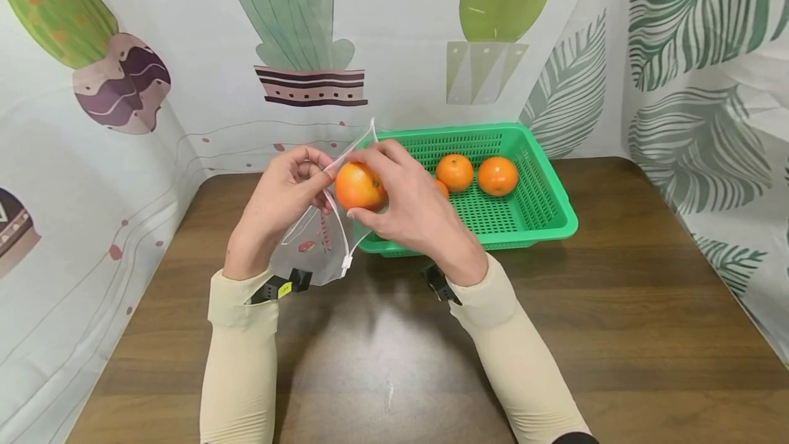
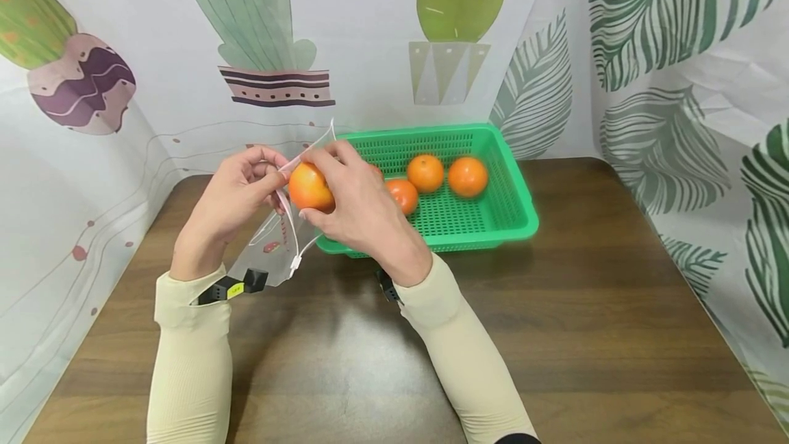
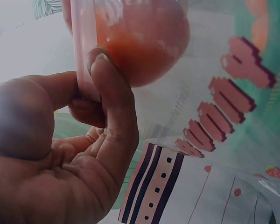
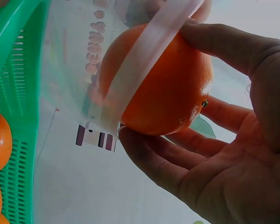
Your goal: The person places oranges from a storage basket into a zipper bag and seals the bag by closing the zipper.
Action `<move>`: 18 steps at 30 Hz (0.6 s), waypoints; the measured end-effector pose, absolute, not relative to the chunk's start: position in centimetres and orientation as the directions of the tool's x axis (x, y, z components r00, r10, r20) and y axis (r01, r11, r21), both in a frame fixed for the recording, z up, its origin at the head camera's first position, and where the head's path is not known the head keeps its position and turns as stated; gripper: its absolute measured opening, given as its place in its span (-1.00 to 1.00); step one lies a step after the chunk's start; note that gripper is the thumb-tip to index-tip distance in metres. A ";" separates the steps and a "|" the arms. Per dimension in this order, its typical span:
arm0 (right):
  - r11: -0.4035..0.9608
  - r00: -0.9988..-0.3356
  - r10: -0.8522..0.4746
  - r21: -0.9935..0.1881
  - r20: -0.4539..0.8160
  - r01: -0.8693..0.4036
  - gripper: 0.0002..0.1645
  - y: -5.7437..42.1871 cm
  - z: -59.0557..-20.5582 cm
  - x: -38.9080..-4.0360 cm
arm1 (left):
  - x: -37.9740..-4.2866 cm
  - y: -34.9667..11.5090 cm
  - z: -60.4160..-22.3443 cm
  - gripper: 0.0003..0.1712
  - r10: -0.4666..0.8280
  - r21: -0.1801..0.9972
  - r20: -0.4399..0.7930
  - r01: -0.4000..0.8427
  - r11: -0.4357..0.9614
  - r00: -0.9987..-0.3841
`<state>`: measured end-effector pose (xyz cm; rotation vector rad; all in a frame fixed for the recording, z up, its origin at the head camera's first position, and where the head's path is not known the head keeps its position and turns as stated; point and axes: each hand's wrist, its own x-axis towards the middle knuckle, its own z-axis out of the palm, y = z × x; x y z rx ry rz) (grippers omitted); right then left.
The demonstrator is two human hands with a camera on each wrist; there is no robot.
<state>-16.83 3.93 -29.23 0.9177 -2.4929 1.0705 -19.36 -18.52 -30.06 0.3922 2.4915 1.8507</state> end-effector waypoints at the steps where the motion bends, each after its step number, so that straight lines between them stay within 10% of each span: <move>1: 0.525 -0.761 -0.448 -0.551 0.469 -0.649 -0.23 3.9 -29.3 -16.9 | -19.3 -18.5 -30.0 -0.85 0.207 0.943 0.138 0.192 0.271 -0.969; 18: 0.560 -0.785 -0.481 -0.551 0.392 -0.618 -0.26 2.7 -30.7 -17.8 | -19.3 -18.5 -30.0 -0.85 0.208 0.946 0.151 0.203 0.254 -0.966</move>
